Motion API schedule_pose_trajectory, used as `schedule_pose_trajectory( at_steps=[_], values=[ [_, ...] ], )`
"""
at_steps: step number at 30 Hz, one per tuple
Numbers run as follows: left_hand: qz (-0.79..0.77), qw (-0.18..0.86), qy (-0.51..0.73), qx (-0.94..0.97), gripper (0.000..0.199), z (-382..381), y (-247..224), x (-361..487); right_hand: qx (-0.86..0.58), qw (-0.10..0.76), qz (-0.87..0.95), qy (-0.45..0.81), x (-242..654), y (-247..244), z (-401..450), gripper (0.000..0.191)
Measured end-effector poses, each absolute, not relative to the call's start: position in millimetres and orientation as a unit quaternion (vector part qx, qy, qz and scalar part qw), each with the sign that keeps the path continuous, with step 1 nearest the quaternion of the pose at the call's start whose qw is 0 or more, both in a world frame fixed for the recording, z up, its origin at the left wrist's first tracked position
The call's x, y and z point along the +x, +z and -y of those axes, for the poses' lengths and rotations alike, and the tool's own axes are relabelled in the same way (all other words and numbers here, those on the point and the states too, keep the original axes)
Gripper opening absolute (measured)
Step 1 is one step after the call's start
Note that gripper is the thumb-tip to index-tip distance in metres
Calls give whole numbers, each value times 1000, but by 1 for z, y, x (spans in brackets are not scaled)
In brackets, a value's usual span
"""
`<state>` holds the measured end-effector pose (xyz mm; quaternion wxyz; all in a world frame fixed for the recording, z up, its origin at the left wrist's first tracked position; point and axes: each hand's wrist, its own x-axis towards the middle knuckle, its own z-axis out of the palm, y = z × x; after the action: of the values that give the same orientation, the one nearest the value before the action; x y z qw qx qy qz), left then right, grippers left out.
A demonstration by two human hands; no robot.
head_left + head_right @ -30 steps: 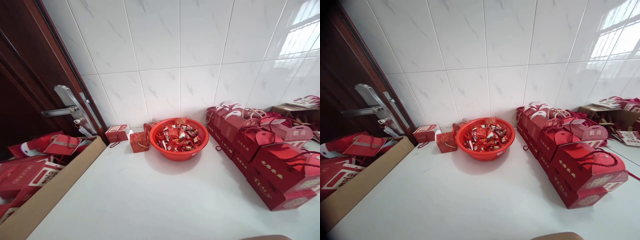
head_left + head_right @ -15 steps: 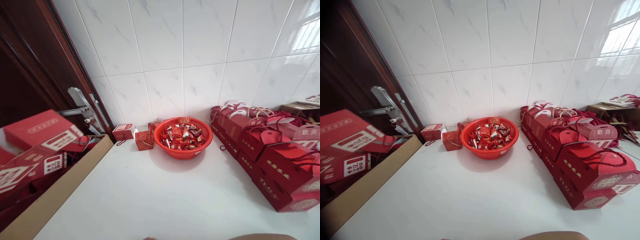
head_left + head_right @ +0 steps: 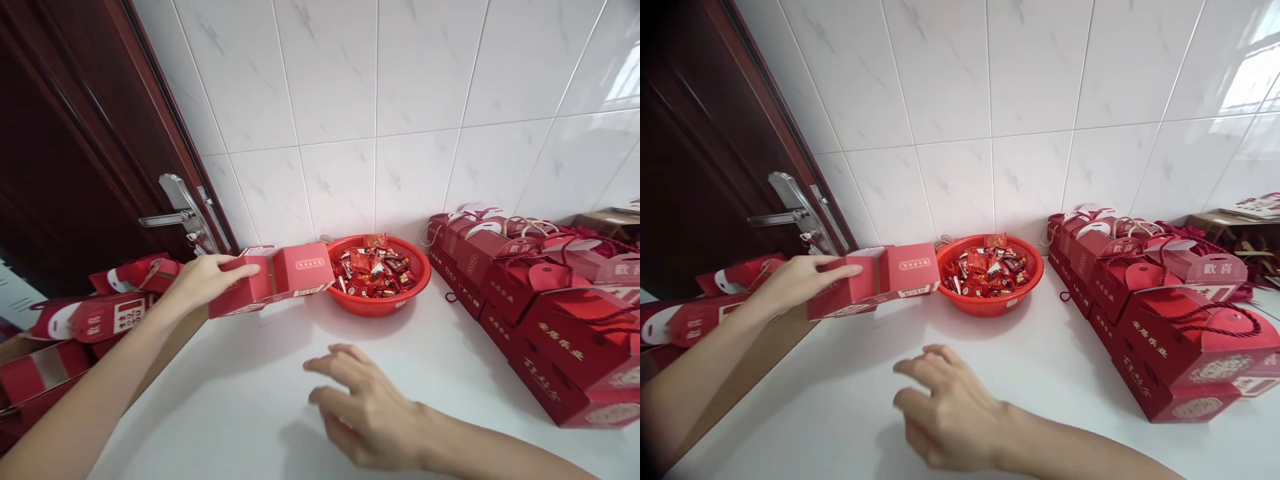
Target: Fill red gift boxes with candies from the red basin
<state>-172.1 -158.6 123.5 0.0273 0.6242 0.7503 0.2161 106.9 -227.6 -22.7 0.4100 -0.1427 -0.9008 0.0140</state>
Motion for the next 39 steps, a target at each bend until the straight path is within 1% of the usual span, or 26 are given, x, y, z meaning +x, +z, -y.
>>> schedule_pose_trajectory(
  at_steps=[3,6,8,12,14,16,18,21,24,28,32,35,37,39],
  values=[
    [-753,37,179,632,68,150,110,-163,-236,426,873,29,118,-11,209,26],
    [-711,56,185,677,71,145,99,-168,-310,418,853,46,123,-12,193,39],
    [-669,62,181,718,73,145,91,-173,-346,407,843,53,122,-16,187,55],
    [-620,63,165,765,76,153,83,-166,-388,367,843,65,118,-25,188,97],
    [-609,74,162,773,78,158,84,-156,-398,347,847,62,115,-28,190,111],
    [-602,84,156,779,78,163,86,-148,-406,333,850,43,113,-29,191,117],
    [-598,90,148,782,78,166,88,-144,-407,317,856,11,112,-30,191,113],
    [-588,100,143,790,78,165,87,-150,-401,299,865,-31,111,-33,190,97],
    [-575,105,152,797,74,157,82,-169,-392,309,866,-24,112,-35,189,92],
    [-581,117,178,786,70,144,72,-198,-355,335,870,69,121,-33,185,95],
    [-615,166,187,748,68,141,65,-209,-313,366,859,174,135,-29,175,88],
    [-626,137,207,739,68,143,59,-205,-254,392,852,238,143,-31,164,82],
    [-624,92,263,730,67,146,56,-197,-225,398,844,278,145,-35,157,80],
    [-605,88,315,726,63,152,53,-183,-216,397,838,305,146,-39,153,81]
  ],
)
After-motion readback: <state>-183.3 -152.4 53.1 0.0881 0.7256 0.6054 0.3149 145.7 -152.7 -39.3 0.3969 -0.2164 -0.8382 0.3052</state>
